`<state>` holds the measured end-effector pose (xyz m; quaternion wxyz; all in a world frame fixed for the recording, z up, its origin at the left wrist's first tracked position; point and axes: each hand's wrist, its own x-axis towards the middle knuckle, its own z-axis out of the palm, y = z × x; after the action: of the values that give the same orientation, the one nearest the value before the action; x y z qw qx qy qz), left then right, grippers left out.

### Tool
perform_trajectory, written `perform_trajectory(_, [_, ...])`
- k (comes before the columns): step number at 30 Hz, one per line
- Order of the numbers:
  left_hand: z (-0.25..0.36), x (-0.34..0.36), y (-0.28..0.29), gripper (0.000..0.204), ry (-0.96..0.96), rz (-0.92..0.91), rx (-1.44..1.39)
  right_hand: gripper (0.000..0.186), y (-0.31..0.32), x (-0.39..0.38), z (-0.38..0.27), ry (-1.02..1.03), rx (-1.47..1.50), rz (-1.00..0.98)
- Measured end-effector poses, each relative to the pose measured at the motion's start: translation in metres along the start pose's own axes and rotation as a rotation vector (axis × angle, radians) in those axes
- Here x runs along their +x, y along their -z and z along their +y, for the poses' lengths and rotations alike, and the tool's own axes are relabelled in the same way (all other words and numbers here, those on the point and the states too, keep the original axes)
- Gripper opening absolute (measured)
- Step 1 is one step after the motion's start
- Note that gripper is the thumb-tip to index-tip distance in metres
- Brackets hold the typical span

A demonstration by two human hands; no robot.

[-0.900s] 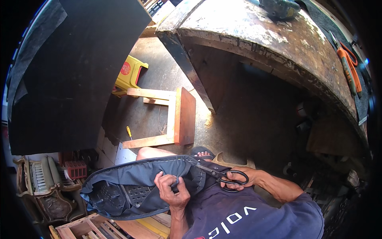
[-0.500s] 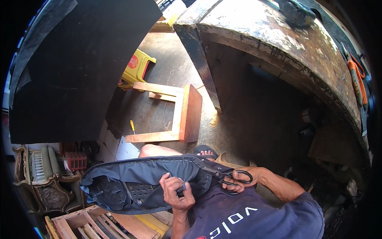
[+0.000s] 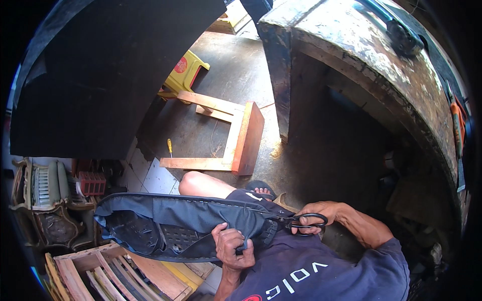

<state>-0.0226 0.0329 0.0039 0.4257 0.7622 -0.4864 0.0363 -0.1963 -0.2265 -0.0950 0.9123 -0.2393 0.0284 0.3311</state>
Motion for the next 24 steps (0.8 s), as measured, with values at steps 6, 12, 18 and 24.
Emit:
perform_trajectory(6, [0.0,-0.006,0.001,0.023,0.014,-0.043,-0.021,0.058,-0.003,0.002,-0.003,-0.009,-0.157,0.054])
perform_trajectory(12, [0.001,-0.009,0.002,0.02,0.031,-0.042,-0.062,0.052,0.005,0.014,-0.017,-0.068,-0.097,-0.003])
perform_trajectory(18, [-0.004,-0.012,-0.004,0.024,0.074,-0.073,-0.164,0.049,0.009,0.013,-0.024,-0.11,-0.31,0.122])
perform_trajectory(24, [-0.003,-0.018,-0.003,0.019,0.109,-0.107,-0.266,0.048,0.002,0.028,-0.032,-0.288,-0.223,0.16])
